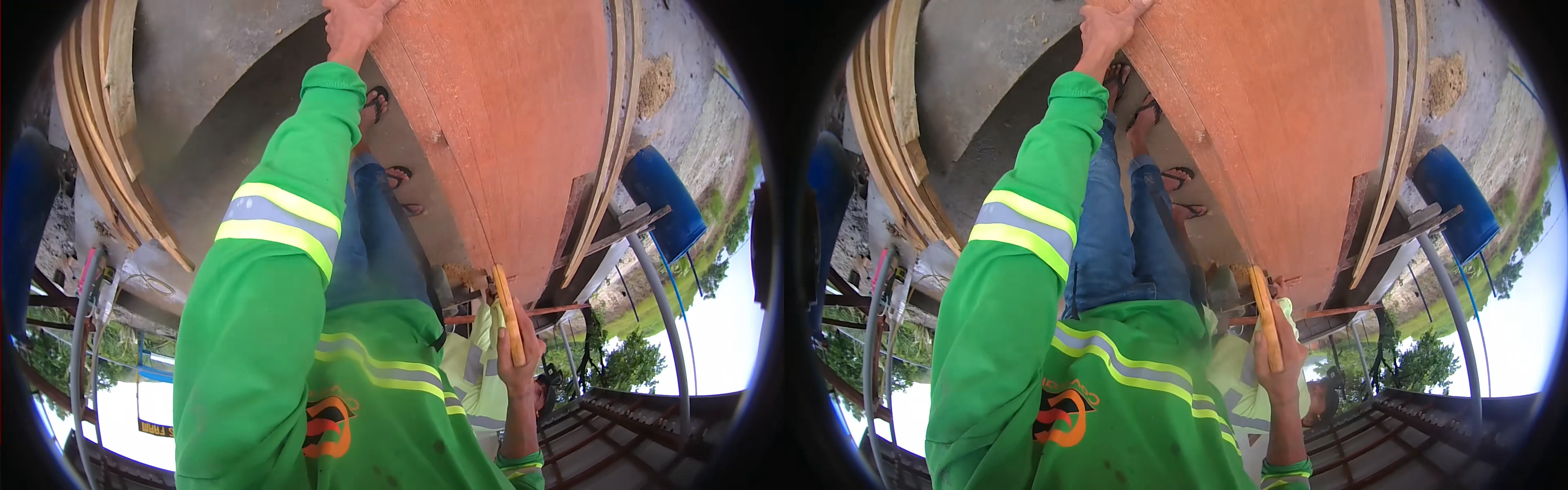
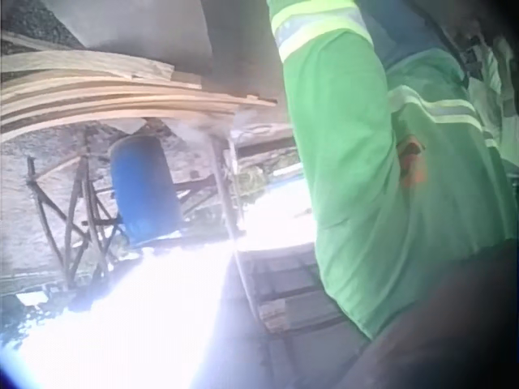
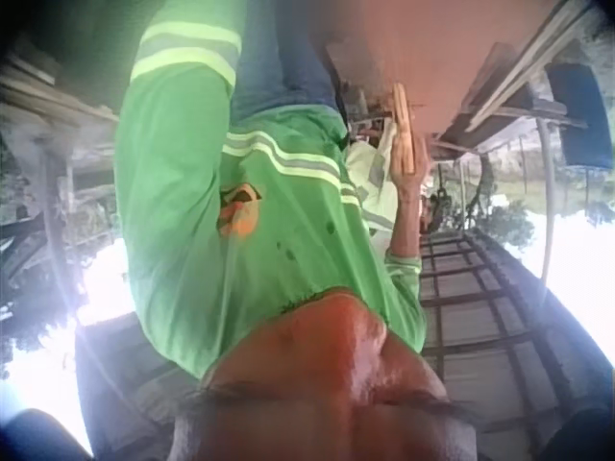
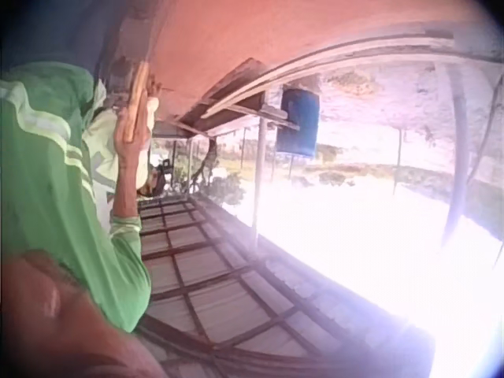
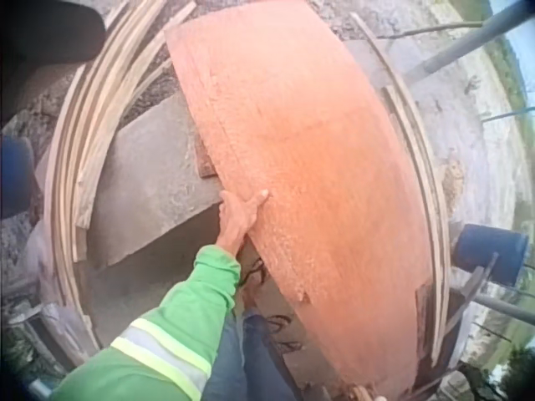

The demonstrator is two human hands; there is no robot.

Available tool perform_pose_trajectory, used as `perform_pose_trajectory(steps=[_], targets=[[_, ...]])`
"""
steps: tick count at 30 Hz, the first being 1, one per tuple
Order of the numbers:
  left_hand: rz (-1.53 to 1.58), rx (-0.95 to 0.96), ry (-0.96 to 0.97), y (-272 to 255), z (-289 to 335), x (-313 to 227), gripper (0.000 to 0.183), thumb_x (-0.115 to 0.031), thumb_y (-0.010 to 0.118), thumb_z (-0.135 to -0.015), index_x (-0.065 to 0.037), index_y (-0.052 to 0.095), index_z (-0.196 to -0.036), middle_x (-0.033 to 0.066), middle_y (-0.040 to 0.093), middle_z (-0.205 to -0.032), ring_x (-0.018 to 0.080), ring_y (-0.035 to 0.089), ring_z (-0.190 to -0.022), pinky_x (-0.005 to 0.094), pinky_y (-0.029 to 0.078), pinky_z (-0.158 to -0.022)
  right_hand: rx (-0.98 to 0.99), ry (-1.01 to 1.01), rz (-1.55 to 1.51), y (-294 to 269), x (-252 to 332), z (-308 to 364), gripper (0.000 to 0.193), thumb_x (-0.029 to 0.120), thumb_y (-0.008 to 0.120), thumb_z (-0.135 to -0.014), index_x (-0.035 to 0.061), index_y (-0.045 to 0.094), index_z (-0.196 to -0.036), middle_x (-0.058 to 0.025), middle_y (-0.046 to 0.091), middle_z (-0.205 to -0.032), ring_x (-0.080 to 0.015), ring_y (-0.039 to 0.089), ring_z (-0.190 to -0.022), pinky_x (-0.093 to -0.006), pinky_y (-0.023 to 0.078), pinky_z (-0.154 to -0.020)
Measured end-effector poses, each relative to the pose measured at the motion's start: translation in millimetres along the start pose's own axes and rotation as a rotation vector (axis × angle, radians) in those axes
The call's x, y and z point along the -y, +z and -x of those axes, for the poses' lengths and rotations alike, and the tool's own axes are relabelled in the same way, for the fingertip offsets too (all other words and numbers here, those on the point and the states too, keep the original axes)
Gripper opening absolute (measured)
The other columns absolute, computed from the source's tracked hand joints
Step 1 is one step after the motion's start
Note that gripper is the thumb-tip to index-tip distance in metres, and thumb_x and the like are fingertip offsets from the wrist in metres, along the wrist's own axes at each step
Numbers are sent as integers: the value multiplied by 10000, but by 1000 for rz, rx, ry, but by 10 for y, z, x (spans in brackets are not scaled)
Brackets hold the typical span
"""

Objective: The person uses a saw to cut through a sheet of wood while holding it steady with one hand and their feet. They move the saw back and forth repeatedly to create a cut in the material.

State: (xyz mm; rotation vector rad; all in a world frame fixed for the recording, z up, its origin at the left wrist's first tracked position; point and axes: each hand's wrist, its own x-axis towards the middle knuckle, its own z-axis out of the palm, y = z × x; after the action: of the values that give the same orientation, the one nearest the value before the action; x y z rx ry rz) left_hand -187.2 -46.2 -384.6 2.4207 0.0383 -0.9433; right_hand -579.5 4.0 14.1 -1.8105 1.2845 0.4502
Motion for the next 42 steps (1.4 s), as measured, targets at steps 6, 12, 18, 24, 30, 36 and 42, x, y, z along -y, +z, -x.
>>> perform_pose_trajectory(steps=[6, 12, 18, 24, 30, 36, 42], targets=[[69, 85, -1, -93, 153, -119, 1145, -557, 818, -751, 193, 286, -1434, 406, 489, -1389, 465, 511, -1321, 459, 430, -1104, -38, -95, -41, 669, -460, -1044, 464, 106, 652, -933, -6, 569, -1377, -216, 726, -1075, -286, 744, -843, -328, 572, -714], [100, 62, 112, -22, 58, -44, 1084, -539, 827, -748, 182, 345, -1398, 405, 517, -1356, 478, 535, -1286, 477, 454, -1073, -59, 41, -71, 948, -267, -1498, 442, 152, 664, -948, 27, 583, -1364, -230, 711, -1105, -325, 736, -904, -360, 569, -777], [132, 35, 102, -61, 49, 36, 1077, -543, 833, -744, 178, 357, -1389, 390, 524, -1360, 469, 537, -1289, 471, 447, -1082, -22, -52, 31, 22, -285, 126, 527, 35, 637, -875, -48, 539, -1386, -227, 681, -1247, -286, 746, -932, -354, 573, -858], [48, 54, 94, 100, 119, -288, 1066, -535, 834, -748, 184, 362, -1377, 388, 512, -1377, 472, 520, -1307, 470, 437, -1093, -178, -83, -161, 1183, -465, -2009, 450, 153, 681, -941, 19, 578, -1358, -207, 704, -1060, -297, 711, -767, -360, 551, -697], [25, -53, 103, -47, -44, 64, 1089, -532, 832, -747, 194, 344, -1395, 387, 513, -1377, 475, 515, -1310, 474, 427, -1103, 5, 36, -74, 82, -312, 223, 460, 77, 576, -933, -109, 545, -1353, -241, 685, -1237, -286, 682, -1152, -359, 504, -998], [114, 17, 192, -10, 149, -45, 1083, -536, 833, -742, 194, 362, -1388, 388, 516, -1373, 469, 515, -1312, 474, 436, -1096, -17, -26, -84, 758, -725, -759, 453, 85, 647, -916, -42, 576, -1346, -237, 689, -1208, -292, 755, -866, -355, 576, -721], [39, 21, 142, 67, 209, 127, 1055, -528, 830, -750, 195, 384, -1375, 405, 485, -1395, 476, 504, -1320, 469, 427, -1104, -65, 39, -169, 1017, -192, -1689, 418, 159, 687, -932, 25, 615, -1322, -217, 721, -957, -295, 728, -741, -346, 559, -664]])
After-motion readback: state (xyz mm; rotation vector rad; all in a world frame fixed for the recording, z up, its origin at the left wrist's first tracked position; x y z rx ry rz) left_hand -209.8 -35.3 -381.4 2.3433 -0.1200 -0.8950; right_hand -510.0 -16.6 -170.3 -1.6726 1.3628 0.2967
